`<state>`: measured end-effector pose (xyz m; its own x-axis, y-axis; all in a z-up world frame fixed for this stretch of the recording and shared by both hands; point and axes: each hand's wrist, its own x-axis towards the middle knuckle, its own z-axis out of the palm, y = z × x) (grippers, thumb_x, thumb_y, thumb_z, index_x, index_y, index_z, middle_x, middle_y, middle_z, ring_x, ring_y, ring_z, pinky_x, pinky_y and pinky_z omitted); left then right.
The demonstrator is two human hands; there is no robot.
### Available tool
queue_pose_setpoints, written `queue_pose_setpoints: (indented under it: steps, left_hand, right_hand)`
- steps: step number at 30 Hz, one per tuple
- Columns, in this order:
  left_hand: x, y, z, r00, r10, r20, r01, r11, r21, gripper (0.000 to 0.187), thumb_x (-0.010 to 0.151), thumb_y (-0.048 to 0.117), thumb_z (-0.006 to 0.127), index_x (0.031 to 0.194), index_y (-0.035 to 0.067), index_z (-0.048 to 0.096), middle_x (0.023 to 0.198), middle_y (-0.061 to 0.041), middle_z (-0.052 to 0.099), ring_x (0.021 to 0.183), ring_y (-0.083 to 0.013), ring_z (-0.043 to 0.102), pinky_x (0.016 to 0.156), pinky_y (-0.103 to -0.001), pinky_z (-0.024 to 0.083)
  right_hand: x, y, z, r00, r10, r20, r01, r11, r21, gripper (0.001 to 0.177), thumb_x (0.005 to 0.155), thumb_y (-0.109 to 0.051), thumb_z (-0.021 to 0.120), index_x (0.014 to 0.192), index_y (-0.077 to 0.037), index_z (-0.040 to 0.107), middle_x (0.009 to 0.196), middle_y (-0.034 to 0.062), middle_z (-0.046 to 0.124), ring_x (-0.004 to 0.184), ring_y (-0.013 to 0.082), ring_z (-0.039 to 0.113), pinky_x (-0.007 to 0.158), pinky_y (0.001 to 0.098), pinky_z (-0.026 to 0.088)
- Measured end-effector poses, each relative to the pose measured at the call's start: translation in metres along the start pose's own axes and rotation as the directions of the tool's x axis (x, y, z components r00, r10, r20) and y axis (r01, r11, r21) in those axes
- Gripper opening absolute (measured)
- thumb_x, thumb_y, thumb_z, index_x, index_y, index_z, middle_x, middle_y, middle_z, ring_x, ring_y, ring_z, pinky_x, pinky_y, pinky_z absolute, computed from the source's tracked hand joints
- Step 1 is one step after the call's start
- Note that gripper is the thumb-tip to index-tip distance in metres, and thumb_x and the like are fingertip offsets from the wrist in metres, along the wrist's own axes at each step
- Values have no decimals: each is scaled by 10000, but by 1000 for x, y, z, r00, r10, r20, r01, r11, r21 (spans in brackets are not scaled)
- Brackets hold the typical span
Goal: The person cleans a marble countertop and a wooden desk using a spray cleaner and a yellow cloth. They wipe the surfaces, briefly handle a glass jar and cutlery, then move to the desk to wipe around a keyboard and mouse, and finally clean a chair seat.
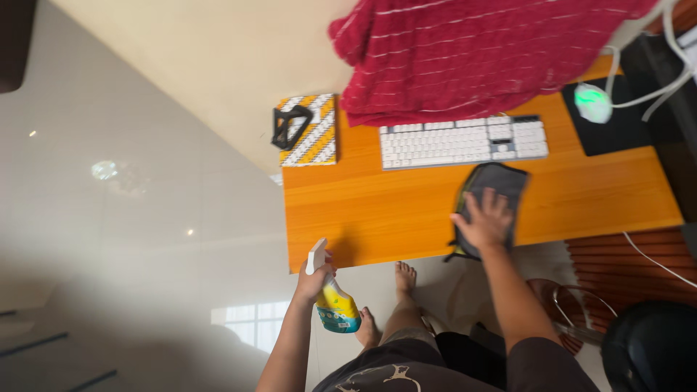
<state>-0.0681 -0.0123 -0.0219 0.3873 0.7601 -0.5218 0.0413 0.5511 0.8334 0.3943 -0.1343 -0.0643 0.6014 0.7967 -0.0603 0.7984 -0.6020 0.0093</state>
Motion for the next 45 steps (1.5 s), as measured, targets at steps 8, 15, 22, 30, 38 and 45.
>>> queue_pose_setpoints:
  steps: [8,15,22,30,38,45]
  left_hand:
    - [-49,-3,-72,971,14,-237,-49,989,-141,447,709,0,619,1155,1,610,992,-118,619,787,-216,652,732,-358,583]
    - [-47,-8,-83,953,45,-301,-102,979,-177,489,700,-10,632,1189,4,612,987,-106,611,779,-224,647,705,-356,555]
    - [-30,7,-76,971,69,-227,-117,972,-202,456,714,-17,633,1170,-2,617,982,-118,608,781,-215,649,705,-348,560]
    - [-22,19,-88,963,114,-245,-167,965,-204,613,695,4,592,1306,15,546,1073,-130,591,761,-223,634,688,-357,559]
    - [-25,-3,-89,966,102,-237,-150,969,-196,567,744,-1,595,1307,-47,543,1066,-160,608,801,-228,657,725,-362,578]
    - [13,14,-54,982,133,-133,-153,976,-157,566,712,1,565,1274,61,550,1067,-98,616,776,-229,653,685,-359,568]
  right_hand:
    - [15,-279,-11,883,-466,57,459,882,103,844,900,-753,429,1591,-286,301,1685,149,158,1520,481,107,1173,682,101]
    - [-3,-420,11,689,-709,-150,725,670,159,705,983,-504,565,1554,-112,429,1646,150,358,1548,388,248,1236,580,187]
    - [-86,-285,7,671,-728,-140,725,605,330,600,821,-518,696,1399,-417,573,1227,106,602,1161,339,522,950,556,387]
    - [17,-235,-20,883,-424,-201,451,885,116,640,879,-571,605,1467,-335,520,1610,215,282,1424,541,261,1097,692,171]
    - [-42,-411,-22,706,-700,-102,708,696,119,707,901,-474,621,1508,-148,463,1600,195,375,1484,459,260,1179,608,222]
    - [-85,-263,7,614,-788,-52,779,593,203,481,914,-284,602,1395,-295,601,1600,35,443,1503,290,344,1215,533,259]
